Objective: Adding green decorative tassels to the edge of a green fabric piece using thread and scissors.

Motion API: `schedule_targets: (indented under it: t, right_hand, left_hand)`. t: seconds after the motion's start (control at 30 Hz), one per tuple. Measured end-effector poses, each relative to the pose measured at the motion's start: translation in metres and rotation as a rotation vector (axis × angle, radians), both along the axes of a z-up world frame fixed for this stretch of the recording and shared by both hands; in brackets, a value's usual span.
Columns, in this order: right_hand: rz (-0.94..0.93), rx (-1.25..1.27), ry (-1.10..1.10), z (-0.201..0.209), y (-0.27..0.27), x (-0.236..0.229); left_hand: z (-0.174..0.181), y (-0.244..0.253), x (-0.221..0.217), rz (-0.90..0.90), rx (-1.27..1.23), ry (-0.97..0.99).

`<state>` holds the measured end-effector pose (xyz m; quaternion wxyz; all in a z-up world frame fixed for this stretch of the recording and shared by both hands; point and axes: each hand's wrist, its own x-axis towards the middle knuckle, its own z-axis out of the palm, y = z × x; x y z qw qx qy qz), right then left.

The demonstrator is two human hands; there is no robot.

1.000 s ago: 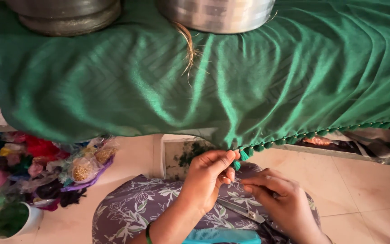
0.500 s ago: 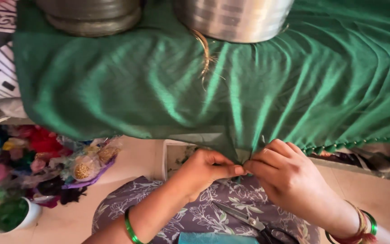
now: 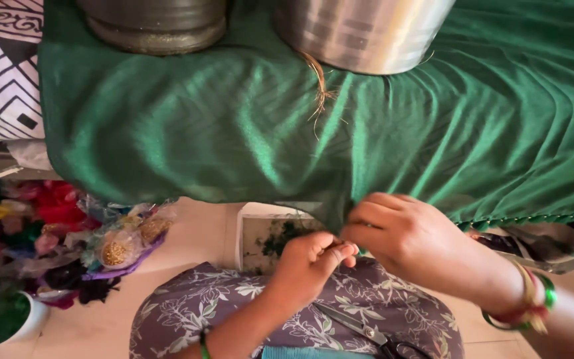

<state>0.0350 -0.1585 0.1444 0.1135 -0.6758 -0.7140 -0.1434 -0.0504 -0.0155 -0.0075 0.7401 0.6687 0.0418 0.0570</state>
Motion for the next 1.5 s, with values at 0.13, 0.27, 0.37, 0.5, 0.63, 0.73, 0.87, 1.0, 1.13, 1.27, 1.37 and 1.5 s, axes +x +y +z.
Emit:
schedule_targets:
  t: [0.13, 0.27, 0.37, 0.5, 0.63, 0.73, 0.87, 1.0, 1.13, 1.27, 1.37, 1.5]
  right_hand:
    - [0.031, -0.115, 0.018, 0.0, 0.019, 0.005]
    - [-0.184, -0.226, -0.069, -0.014, 0.031, 0.009]
    - [-0.296, -0.266, -0.15, -0.02, 0.03, 0.009]
    - [-0.213, -0.121, -0.086, -0.005, 0.017, -0.001]
    - [-0.321, 0.109, 0.099, -0.031, -0.012, -0.01]
    - [-0.669, 0.01, 0.43, -0.069, -0.028, -0.01]
    - [-0.558, 0.131, 0.642, -0.078, -0.045, 0.001]
    - [-0.371, 0.104, 0.478, -0.079, -0.055, -0.001]
    - [-0.169, 0.085, 0.278, -0.038, -0.032, -0.009]
    - [-0.05, -0.028, 0.039, -0.011, 0.003, -0.005]
    - [-0.122, -0.155, -0.082, -0.019, 0.019, 0.0]
    - [-0.135, -0.035, -0.063, -0.018, 0.016, -0.003]
  left_hand:
    - [-0.019, -0.006, -0.003, 0.111, 0.073, -0.351]
    - [-0.005, -0.003, -0.001, 0.262, 0.07, -0.263]
    - [0.013, 0.002, -0.01, 0.439, 0.557, -0.527]
    - [0.019, -0.007, -0.009, 0.474, 0.829, -0.734]
    - [-0.013, -0.013, 0.007, 0.187, 0.14, -0.081]
    - [-0.061, -0.02, 0.019, -0.05, -0.477, -0.107]
    - [-0.061, -0.019, 0.018, 0.035, -0.515, -0.108]
    - [-0.057, -0.013, 0.013, 0.084, -0.504, -0.113]
    - [-0.037, -0.005, 0.007, 0.168, -0.314, -0.031]
    - [-0.006, -0.004, -0.006, 0.344, 0.382, -0.308]
    - [0.021, -0.004, -0.015, 0.49, 0.687, -0.48]
    - [0.046, -0.006, -0.025, 0.608, 1.102, -0.799]
